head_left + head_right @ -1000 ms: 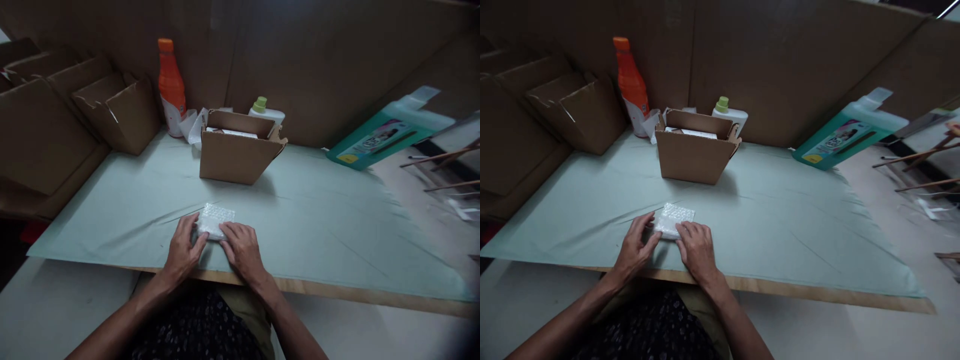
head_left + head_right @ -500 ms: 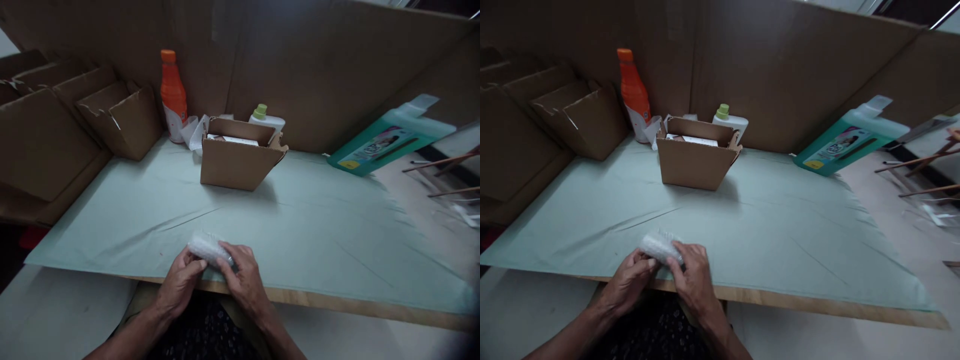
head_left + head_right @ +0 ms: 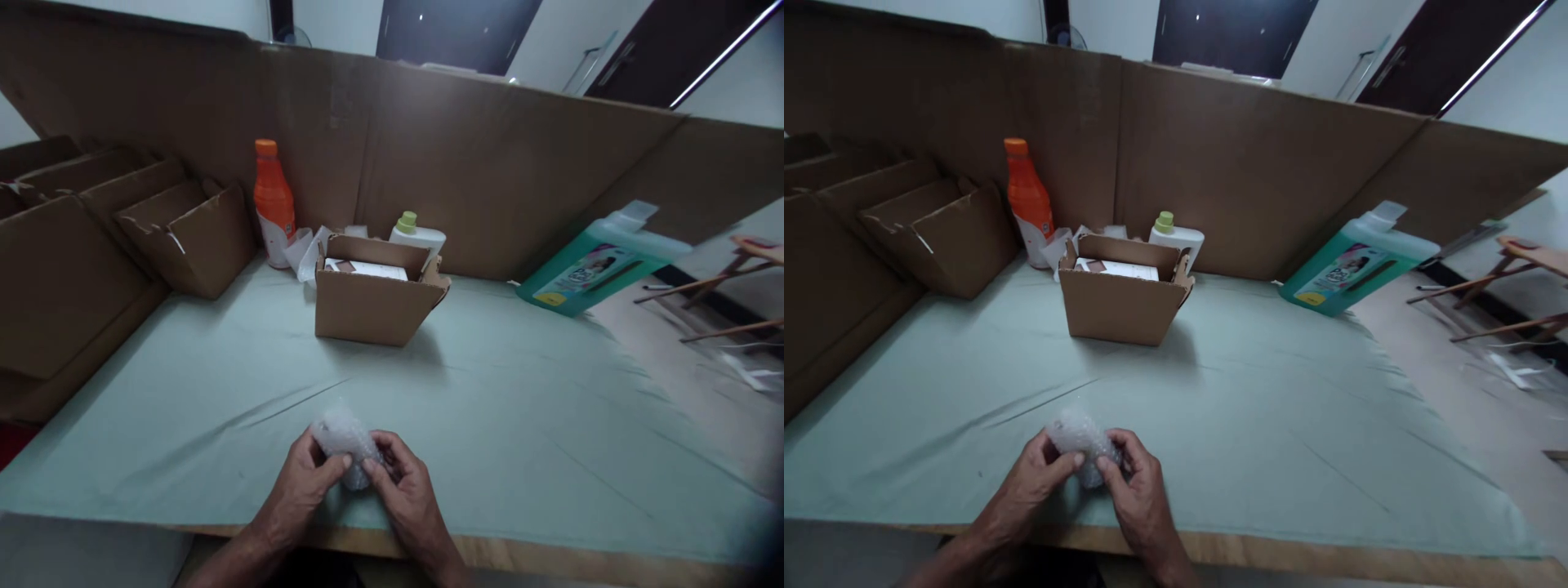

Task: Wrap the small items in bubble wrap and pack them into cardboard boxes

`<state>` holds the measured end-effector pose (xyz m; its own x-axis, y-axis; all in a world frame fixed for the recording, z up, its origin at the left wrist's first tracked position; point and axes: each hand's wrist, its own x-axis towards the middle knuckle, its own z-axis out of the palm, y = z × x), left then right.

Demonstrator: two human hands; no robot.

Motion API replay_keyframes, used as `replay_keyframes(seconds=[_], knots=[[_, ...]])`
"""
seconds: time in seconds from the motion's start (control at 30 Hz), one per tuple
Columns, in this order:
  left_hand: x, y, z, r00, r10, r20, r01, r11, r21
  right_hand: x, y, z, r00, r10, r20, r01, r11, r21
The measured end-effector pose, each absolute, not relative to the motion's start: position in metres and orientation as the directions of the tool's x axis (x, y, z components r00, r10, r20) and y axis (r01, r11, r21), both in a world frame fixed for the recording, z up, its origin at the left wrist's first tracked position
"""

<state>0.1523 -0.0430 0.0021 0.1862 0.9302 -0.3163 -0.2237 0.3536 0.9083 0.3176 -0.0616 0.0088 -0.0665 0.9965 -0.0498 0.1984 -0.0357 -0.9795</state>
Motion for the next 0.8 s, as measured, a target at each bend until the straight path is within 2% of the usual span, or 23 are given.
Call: replay_keyframes(seconds=[0.07,0.13,0.2,0.27,0.33,0.43,0.5,0.53,0.6,0.67,0.7,0.73,0.8], knots=[[0.150,-0.024,0.013,0.185,0.972,-0.141,-0.033,0.150,0.988,0.329,-0.054,0.018,-0.024,0.999,-0.046,0.177,-0.041,-0.983],[0.146,0.004,0.033,0.104,0.979,0.178,0.202,-0.196,0.960,0.347,-0.042,0.035,-0.005,0.999,-0.040,0.179,-0.038,-0.983],[0.143,0.041,0.059,0.086,0.844,0.530,0.445,-0.509,0.737,0.368,-0.024,0.061,0.025,1.000,0.012,0.213,0.006,-0.977],[0.141,0.081,0.083,0.146,0.677,0.721,0.596,-0.642,0.482,0.387,-0.001,0.095,0.062,0.990,0.124,0.269,0.103,-0.957],[0.142,0.117,0.098,0.229,0.615,0.755,0.681,-0.655,0.328,0.400,0.031,0.131,0.062,0.963,0.263,0.348,0.226,-0.910],[0.146,0.147,0.101,0.312,0.637,0.704,0.723,-0.640,0.259,0.412,0.088,0.177,-0.039,0.928,0.371,0.521,0.336,-0.785],[0.148,0.151,0.095,0.308,0.633,0.710,0.720,-0.643,0.262,0.418,0.126,0.199,-0.126,0.934,0.334,0.696,0.323,-0.641],[0.149,0.150,0.092,0.296,0.622,0.725,0.716,-0.647,0.263,0.420,0.142,0.207,-0.148,0.948,0.281,0.801,0.282,-0.529],[0.149,0.148,0.088,0.284,0.603,0.746,0.711,-0.654,0.257,0.421,0.169,0.216,-0.128,0.982,0.136,0.961,0.157,-0.227],[0.150,0.146,0.087,0.286,0.597,0.749,0.711,-0.656,0.252,0.415,0.188,0.217,-0.083,0.996,0.023,0.995,0.081,0.060],[0.150,0.146,0.088,0.287,0.598,0.748,0.711,-0.656,0.252,0.410,0.196,0.215,-0.076,0.997,-0.008,0.986,0.076,0.149],[0.150,0.147,0.088,0.284,0.601,0.747,0.712,-0.654,0.256,0.404,0.203,0.212,-0.091,0.996,-0.014,0.978,0.092,0.189],[0.150,0.148,0.090,0.281,0.609,0.742,0.712,-0.650,0.265,0.392,0.216,0.202,-0.159,0.987,0.019,0.975,0.154,0.161]])
